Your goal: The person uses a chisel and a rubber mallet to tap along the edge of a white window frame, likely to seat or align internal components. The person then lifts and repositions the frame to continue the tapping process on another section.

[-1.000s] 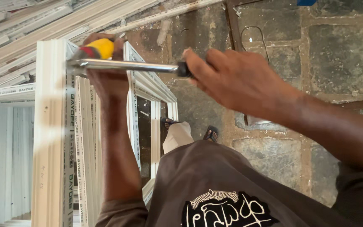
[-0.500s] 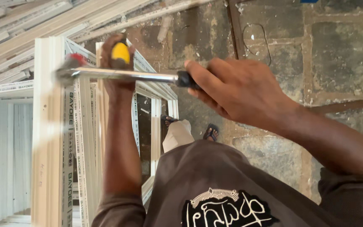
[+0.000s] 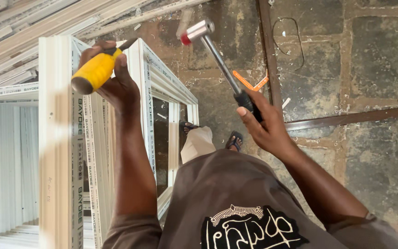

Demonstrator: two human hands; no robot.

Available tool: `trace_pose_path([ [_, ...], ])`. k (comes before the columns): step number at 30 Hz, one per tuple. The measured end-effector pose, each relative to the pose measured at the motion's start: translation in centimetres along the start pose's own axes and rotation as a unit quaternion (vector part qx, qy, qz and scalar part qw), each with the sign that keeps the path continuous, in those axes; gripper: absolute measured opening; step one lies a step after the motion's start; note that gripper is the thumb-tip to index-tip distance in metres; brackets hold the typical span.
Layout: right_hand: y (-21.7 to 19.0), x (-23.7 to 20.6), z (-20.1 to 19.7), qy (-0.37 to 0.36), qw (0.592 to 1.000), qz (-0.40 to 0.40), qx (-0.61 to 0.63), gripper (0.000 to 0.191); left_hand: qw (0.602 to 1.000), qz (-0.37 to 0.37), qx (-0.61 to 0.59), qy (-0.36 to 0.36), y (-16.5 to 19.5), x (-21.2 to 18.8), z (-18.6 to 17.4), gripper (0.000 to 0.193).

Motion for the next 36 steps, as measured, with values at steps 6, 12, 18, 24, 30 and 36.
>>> trace_pose_path([
  [6, 3.8, -1.8, 0.3, -0.022, 0.998, 0.009, -0.065, 0.035, 1.000, 0.001, 0.025, 0.001, -0.4, -0.2, 0.3, 0.032],
  [12, 6.0, -3.0, 1.2, -0.040, 0.996, 0.051, -0.054, 0.037, 0.998, 0.018, 0.059, -0.005, 0.0, 0.0, 0.7, 0.031],
  [18, 4.3, -2.0, 2.0, -0.072, 0.993, 0.073, -0.062, 0.040, 0.997, 0.004, 0.078, -0.018, 0.6, 0.2, 1.1, 0.028],
  [24, -4.9, 1.8, 0.1, -0.086, 0.941, -0.192, -0.267, 0.046, 0.991, 0.046, 0.116, -0.042, 1.6, 0.6, 2.3, 0.022],
  [30, -16.2, 4.1, 0.1, -0.096, 0.801, -0.437, -0.397, 0.048, 0.997, -0.008, 0.055, -0.044, 0.1, 1.3, 2.5, 0.028],
  [36, -21.6, 5.0, -0.9, -0.128, 0.769, -0.412, -0.471, 0.044, 0.985, 0.059, 0.162, -0.031, 1.4, 1.6, 1.5, 0.026],
])
Point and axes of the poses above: each hand's wrist, its own x-axis towards the middle knuckle, its own z-axis out of the palm, y = z × x, the point moved 10 cm from there along x, towards the middle knuckle, and after that the axes turned 10 degrees about -z, right-handed, at the moved point
